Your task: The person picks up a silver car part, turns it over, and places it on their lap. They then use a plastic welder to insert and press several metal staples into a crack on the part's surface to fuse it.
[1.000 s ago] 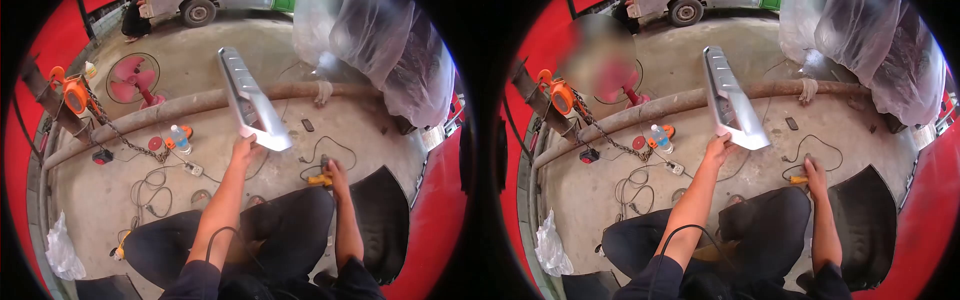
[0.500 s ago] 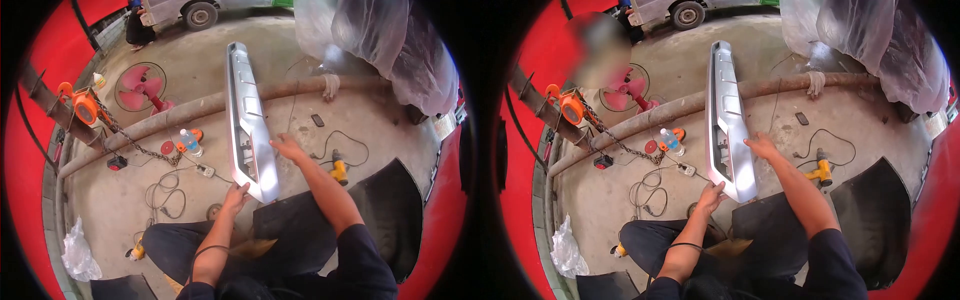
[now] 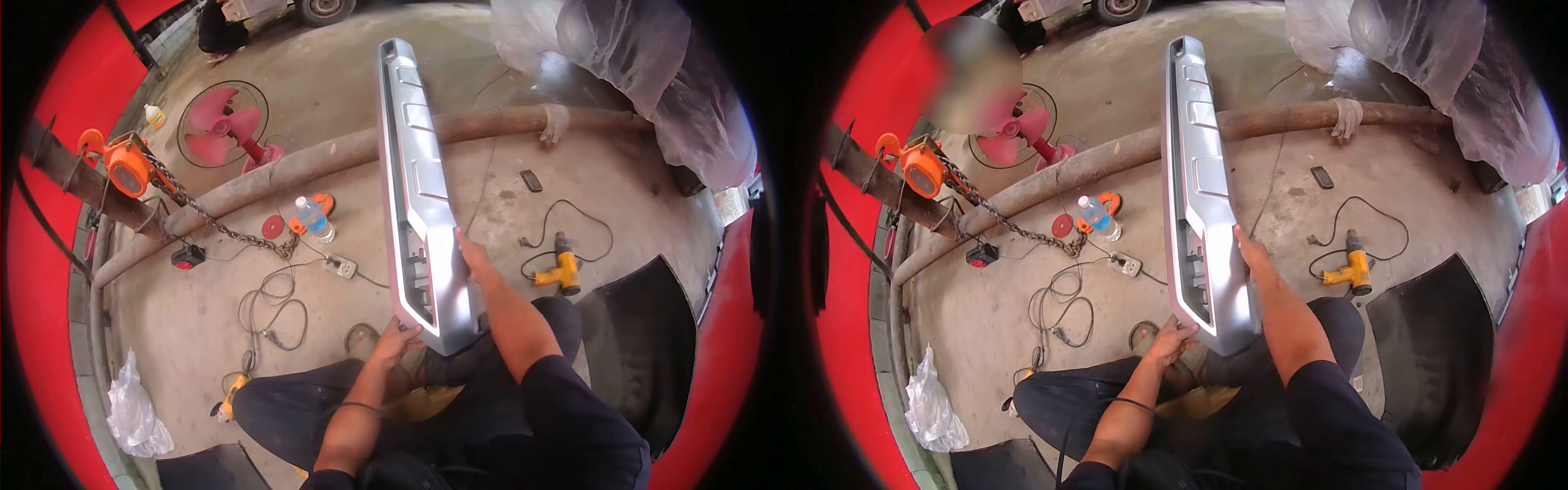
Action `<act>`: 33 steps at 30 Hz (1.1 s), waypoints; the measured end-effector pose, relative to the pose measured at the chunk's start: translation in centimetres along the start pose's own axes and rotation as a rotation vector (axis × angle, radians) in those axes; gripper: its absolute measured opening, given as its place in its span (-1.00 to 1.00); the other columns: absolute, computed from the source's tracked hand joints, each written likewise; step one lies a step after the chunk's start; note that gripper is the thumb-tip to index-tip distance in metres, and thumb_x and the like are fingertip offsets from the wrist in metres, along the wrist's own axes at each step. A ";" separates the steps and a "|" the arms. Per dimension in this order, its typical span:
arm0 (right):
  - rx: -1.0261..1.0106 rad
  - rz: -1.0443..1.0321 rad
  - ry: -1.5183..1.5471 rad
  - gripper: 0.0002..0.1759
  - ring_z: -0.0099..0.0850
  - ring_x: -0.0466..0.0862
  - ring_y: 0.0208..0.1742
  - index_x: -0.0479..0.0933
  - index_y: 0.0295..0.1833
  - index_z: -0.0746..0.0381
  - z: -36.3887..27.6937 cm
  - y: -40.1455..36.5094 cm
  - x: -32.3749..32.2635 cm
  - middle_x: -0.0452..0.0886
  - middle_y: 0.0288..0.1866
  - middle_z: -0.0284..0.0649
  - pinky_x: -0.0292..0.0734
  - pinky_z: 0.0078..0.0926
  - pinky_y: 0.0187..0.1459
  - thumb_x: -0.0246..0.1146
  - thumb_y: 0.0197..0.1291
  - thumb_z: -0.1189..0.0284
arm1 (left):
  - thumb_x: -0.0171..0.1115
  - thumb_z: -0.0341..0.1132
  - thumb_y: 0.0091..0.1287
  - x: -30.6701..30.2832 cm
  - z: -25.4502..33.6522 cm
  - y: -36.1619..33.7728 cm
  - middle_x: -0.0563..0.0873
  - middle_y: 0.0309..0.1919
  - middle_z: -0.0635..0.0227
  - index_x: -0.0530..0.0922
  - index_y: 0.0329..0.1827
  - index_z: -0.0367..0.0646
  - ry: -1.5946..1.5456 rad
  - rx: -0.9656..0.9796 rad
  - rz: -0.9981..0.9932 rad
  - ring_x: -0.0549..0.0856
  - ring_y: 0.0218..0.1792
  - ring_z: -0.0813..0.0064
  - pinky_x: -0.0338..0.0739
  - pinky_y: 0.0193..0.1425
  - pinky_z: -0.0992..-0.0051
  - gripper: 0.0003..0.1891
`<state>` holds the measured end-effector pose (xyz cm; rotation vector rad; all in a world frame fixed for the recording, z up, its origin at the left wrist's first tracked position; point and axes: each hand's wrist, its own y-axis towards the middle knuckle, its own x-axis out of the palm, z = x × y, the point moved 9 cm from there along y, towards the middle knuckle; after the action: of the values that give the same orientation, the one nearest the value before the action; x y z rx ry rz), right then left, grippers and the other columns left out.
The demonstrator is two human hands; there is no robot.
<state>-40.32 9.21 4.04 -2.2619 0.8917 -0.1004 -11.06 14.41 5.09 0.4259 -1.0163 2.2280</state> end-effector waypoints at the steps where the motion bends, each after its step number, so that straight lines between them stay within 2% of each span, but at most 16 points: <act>1: 0.009 -0.005 -0.001 0.11 -0.16 0.56 0.19 0.37 0.35 0.53 0.0 0.1 0.1 0.53 0.25 0.09 0.44 -0.15 0.21 0.31 0.10 -0.31 | 0.31 -0.34 0.38 0.4 0.3 -0.2 0.58 0.17 0.15 0.23 0.43 -0.16 -0.002 -0.007 0.008 0.68 0.06 0.25 0.66 0.08 0.21 -0.39; 3: -0.017 0.099 0.041 0.10 -0.16 0.59 0.18 0.42 0.28 0.58 -1.0 -0.1 -1.2 0.57 0.21 0.07 0.43 -0.25 0.23 0.30 0.09 -0.31 | 0.33 -0.37 0.36 2.5 1.2 0.0 0.55 0.20 0.11 0.07 0.50 -0.09 0.025 -0.017 -0.090 0.68 0.05 0.24 0.65 0.09 0.19 -0.27; 4: -0.052 0.123 0.003 0.15 0.01 0.54 0.29 0.40 0.29 0.60 -2.4 -1.3 -1.8 0.53 0.26 0.21 0.39 -0.15 0.31 0.30 0.04 -0.34 | 0.33 -0.36 0.36 3.5 1.5 0.0 0.55 0.18 0.10 0.05 0.50 -0.09 0.031 -0.019 -0.120 0.69 0.04 0.24 0.66 0.06 0.21 -0.25; 5: -0.051 0.113 -0.008 0.15 0.01 0.54 0.29 0.40 0.29 0.60 -3.7 -2.3 -1.9 0.53 0.26 0.21 0.39 -0.15 0.31 0.30 0.04 -0.34 | 0.33 -0.36 0.36 4.0 1.7 0.3 0.55 0.18 0.10 0.05 0.50 -0.09 0.021 -0.015 -0.110 0.69 0.04 0.24 0.66 0.06 0.21 -0.25; 7: -0.090 0.314 -0.294 0.10 0.07 0.54 0.28 0.48 0.23 0.54 -6.0 -4.4 -3.5 0.54 0.24 0.25 0.40 -0.10 0.28 0.29 0.03 -0.35 | 0.36 -0.38 0.33 4.3 1.6 0.4 0.55 0.07 0.12 0.07 0.47 -0.14 0.056 0.003 -0.082 0.69 -0.06 0.28 0.71 -0.01 0.25 -0.24; 8: -0.157 0.373 -0.290 0.02 0.11 0.56 0.22 0.55 0.14 0.46 -6.8 -5.4 -3.8 0.58 0.15 0.27 0.43 -0.07 0.24 0.29 0.01 -0.35 | 0.42 -0.35 0.28 4.0 1.1 0.7 0.56 0.02 0.14 0.00 0.54 -0.12 0.054 -0.001 -0.057 0.69 -0.11 0.32 0.72 -0.08 0.30 -0.12; 12: -0.308 0.436 -0.422 -0.04 0.11 0.62 0.12 0.57 0.06 0.42 -9.7 -9.0 -3.4 0.64 0.02 0.24 0.47 -0.07 0.17 0.31 0.00 -0.34 | 0.44 -0.35 0.26 2.1 0.8 1.2 0.58 0.02 0.19 -0.12 0.61 -0.13 0.186 0.006 0.049 0.69 -0.12 0.33 0.68 -0.05 0.32 0.00; 14: -0.392 0.459 -0.485 -0.11 0.12 0.66 0.01 0.57 -0.02 0.42 -10.6 -10.8 -2.8 0.67 -0.10 0.22 0.51 -0.06 0.08 0.36 -0.01 -0.28 | 0.41 -0.21 0.30 0.9 0.5 1.8 0.55 0.17 0.11 -0.11 0.64 -0.13 0.354 0.026 0.104 0.64 0.07 0.23 0.62 0.07 0.23 0.00; 15: -0.400 0.455 -0.488 -0.11 0.12 0.66 0.01 0.57 -0.02 0.42 -10.7 -11.4 -2.5 0.67 -0.10 0.22 0.51 -0.06 0.08 0.36 -0.01 -0.28 | 0.41 -0.21 0.30 0.4 0.2 2.7 0.55 0.17 0.11 -0.11 0.64 -0.13 0.349 0.033 0.108 0.64 0.07 0.23 0.62 0.07 0.23 0.00; 17: -0.481 0.491 -0.449 -0.19 0.11 0.68 -0.07 0.56 -0.08 0.42 -10.8 -12.8 -2.4 0.68 -0.15 0.20 0.53 -0.08 0.00 0.43 -0.02 -0.20 | 0.29 -0.02 0.37 -1.2 1.1 4.7 0.42 0.37 0.03 0.02 0.62 -0.16 0.203 0.094 0.215 0.48 0.32 0.12 0.51 0.23 0.11 -0.12; 18: -0.482 0.487 -0.455 -0.19 0.11 0.68 -0.07 0.56 -0.08 0.42 -10.2 -13.2 -2.1 0.68 -0.15 0.20 0.53 -0.08 0.00 0.43 -0.02 -0.20 | 0.10 0.18 0.43 -0.1 3.4 4.2 0.24 0.52 0.00 0.06 0.61 -0.15 0.224 0.102 0.217 0.27 0.49 0.06 0.37 0.37 0.01 -0.14; 20: -0.602 0.507 -0.383 -0.23 0.00 0.68 -0.17 0.54 -0.14 0.45 -10.5 -14.1 -1.4 0.69 -0.22 0.13 0.53 -0.17 -0.05 0.48 -0.03 -0.12 | 0.06 0.23 0.43 0.0 5.4 5.5 0.26 0.52 0.05 0.07 0.61 -0.14 0.224 0.103 0.258 0.27 0.50 0.08 0.36 0.35 0.00 -0.14; 23: -0.574 0.478 -0.392 -0.26 -0.02 0.68 -0.18 0.55 -0.14 0.46 -10.3 -14.8 -0.8 0.69 -0.23 0.12 0.53 -0.19 -0.06 0.50 -0.02 -0.07 | -0.11 0.37 0.43 -0.1 6.1 6.8 0.18 0.57 0.13 0.08 0.61 -0.09 0.258 0.089 0.269 0.19 0.54 0.06 0.25 0.41 -0.08 -0.12; 29: -0.635 0.372 -0.304 -0.35 -0.08 0.70 -0.15 0.56 -0.10 0.41 -10.3 -16.2 -0.3 0.71 -0.20 0.04 0.55 -0.22 -0.07 0.50 0.03 0.00 | -0.20 0.45 0.41 -0.2 6.2 8.8 0.39 0.44 0.05 0.22 0.55 -0.11 -0.008 0.009 0.224 0.31 0.47 0.06 0.26 0.39 -0.05 -0.10; 31: -0.671 0.358 -0.292 -0.40 -0.12 0.70 -0.17 0.57 -0.09 0.40 -10.7 -16.6 -0.1 0.71 -0.21 -0.01 0.55 -0.25 -0.08 0.49 0.07 0.05 | -0.20 0.47 0.39 -0.4 7.7 8.7 0.42 0.42 0.06 0.25 0.54 -0.10 -0.022 0.046 0.268 0.37 0.43 0.06 0.28 0.39 -0.02 -0.10; 33: -0.737 0.330 -0.192 -0.49 -0.27 0.69 -0.19 0.60 -0.08 0.40 -11.0 -17.6 -0.1 0.72 -0.21 -0.01 0.52 -0.31 -0.09 0.46 0.14 0.13 | -0.20 0.44 0.41 -0.2 10.2 8.0 0.41 0.43 0.07 0.25 0.54 -0.10 -0.119 0.222 0.219 0.39 0.41 0.07 0.28 0.41 0.01 -0.12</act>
<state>-33.66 12.15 23.51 -2.6621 1.3319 0.6869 -16.02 2.61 7.22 0.5743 -0.9151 2.5516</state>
